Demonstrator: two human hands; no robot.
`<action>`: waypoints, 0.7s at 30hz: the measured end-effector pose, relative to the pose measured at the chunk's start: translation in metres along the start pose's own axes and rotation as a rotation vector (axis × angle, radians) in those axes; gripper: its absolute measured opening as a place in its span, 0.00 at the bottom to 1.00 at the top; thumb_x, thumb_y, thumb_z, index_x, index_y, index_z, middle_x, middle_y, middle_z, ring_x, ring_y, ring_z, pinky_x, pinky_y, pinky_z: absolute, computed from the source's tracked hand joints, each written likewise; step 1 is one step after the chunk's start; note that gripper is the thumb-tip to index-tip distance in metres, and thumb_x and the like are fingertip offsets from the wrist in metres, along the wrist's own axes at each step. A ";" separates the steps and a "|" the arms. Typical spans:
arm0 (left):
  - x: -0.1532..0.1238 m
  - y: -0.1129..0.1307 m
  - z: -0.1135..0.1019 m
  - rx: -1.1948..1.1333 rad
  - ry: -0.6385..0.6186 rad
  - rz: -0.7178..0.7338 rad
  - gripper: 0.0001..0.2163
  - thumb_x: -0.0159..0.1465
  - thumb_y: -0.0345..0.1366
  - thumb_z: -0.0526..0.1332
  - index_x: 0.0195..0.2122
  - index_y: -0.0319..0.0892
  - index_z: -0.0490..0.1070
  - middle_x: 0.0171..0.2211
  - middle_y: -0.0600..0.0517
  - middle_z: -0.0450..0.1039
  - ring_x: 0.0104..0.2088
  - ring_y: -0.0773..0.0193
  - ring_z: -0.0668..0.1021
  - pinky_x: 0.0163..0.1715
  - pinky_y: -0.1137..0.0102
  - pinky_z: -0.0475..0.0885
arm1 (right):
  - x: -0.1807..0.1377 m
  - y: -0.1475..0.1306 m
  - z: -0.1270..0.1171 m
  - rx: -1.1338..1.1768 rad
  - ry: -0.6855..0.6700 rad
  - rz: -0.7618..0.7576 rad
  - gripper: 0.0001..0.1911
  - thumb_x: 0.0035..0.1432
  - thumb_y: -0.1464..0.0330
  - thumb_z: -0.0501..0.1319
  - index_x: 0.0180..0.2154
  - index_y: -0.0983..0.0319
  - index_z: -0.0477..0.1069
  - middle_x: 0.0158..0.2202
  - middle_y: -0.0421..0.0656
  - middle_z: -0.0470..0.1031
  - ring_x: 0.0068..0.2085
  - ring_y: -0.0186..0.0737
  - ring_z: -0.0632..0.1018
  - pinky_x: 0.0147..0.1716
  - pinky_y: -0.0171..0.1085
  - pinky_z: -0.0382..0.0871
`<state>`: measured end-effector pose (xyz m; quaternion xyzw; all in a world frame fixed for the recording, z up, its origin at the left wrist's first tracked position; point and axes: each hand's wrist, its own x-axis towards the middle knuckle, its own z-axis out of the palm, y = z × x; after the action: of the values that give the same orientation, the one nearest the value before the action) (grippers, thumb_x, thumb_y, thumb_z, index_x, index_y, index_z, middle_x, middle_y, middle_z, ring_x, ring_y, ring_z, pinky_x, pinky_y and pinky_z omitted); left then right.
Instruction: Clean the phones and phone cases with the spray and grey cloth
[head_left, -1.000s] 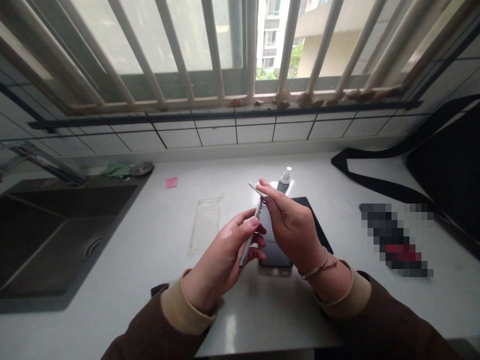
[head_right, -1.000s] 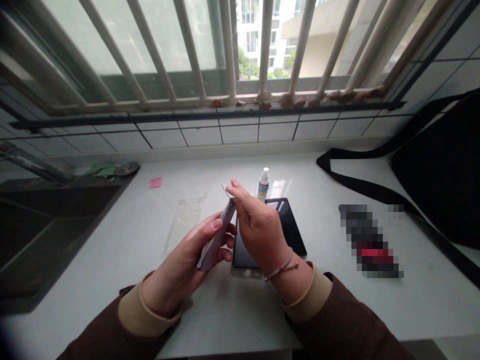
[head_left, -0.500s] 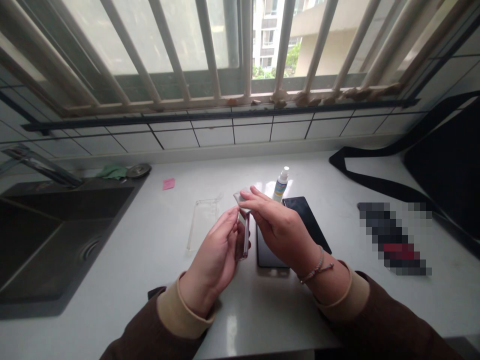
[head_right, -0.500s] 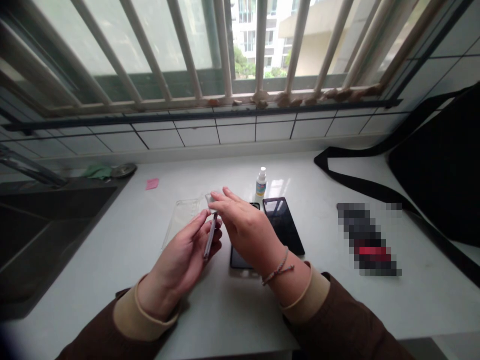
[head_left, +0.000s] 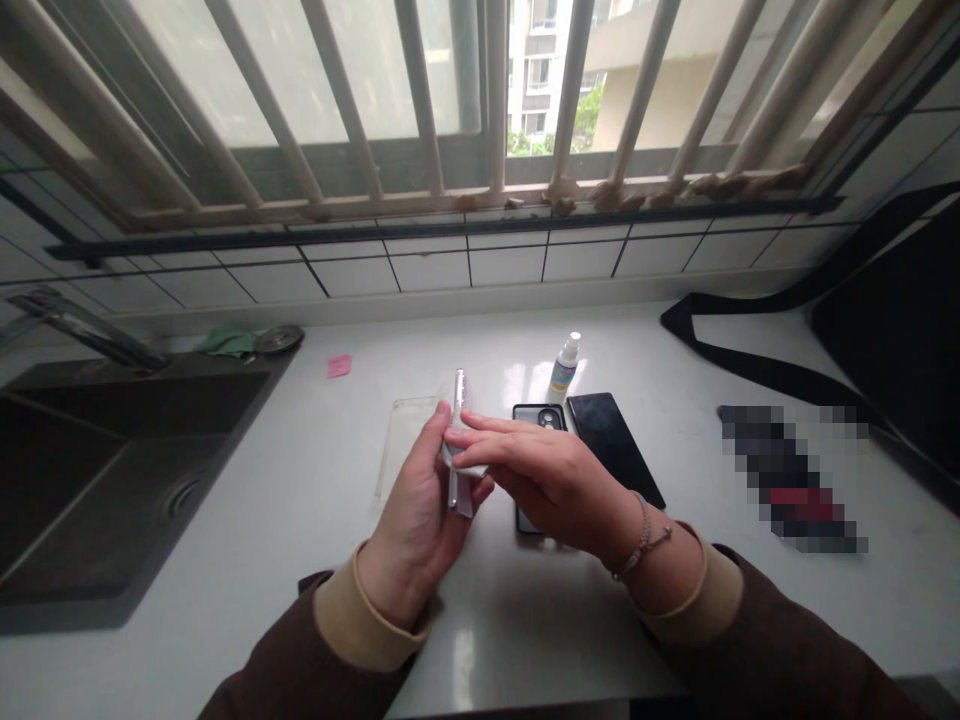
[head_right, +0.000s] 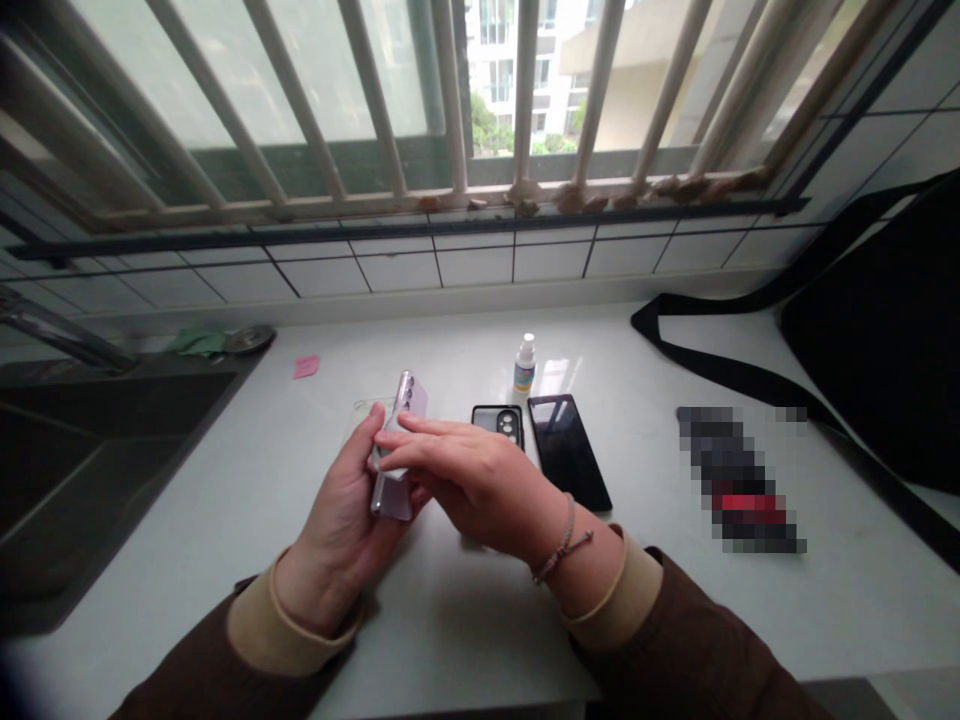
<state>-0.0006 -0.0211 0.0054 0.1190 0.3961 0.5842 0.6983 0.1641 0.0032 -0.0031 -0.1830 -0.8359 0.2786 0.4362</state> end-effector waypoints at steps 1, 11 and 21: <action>0.000 0.000 0.000 -0.005 0.001 -0.001 0.14 0.63 0.46 0.75 0.41 0.43 0.77 0.29 0.59 0.76 0.24 0.72 0.75 0.23 0.75 0.72 | 0.001 -0.001 0.000 0.014 0.004 0.002 0.18 0.75 0.77 0.56 0.58 0.55 0.76 0.64 0.44 0.80 0.70 0.42 0.74 0.69 0.50 0.75; -0.004 0.004 0.003 -0.025 0.034 -0.045 0.11 0.65 0.42 0.73 0.40 0.43 0.76 0.29 0.57 0.77 0.25 0.69 0.79 0.28 0.72 0.79 | -0.003 -0.002 0.002 -0.029 0.092 0.105 0.15 0.76 0.73 0.56 0.57 0.56 0.76 0.55 0.45 0.86 0.53 0.42 0.87 0.54 0.45 0.83; -0.006 0.004 0.005 0.025 -0.058 -0.003 0.10 0.69 0.44 0.69 0.44 0.43 0.80 0.35 0.51 0.82 0.32 0.64 0.82 0.35 0.68 0.82 | -0.003 0.003 0.003 -0.147 0.128 0.261 0.13 0.77 0.70 0.56 0.53 0.57 0.77 0.47 0.44 0.86 0.45 0.42 0.87 0.48 0.41 0.81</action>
<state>0.0002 -0.0238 0.0137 0.1440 0.3831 0.5746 0.7088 0.1637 0.0032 -0.0077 -0.3386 -0.7937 0.2588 0.4341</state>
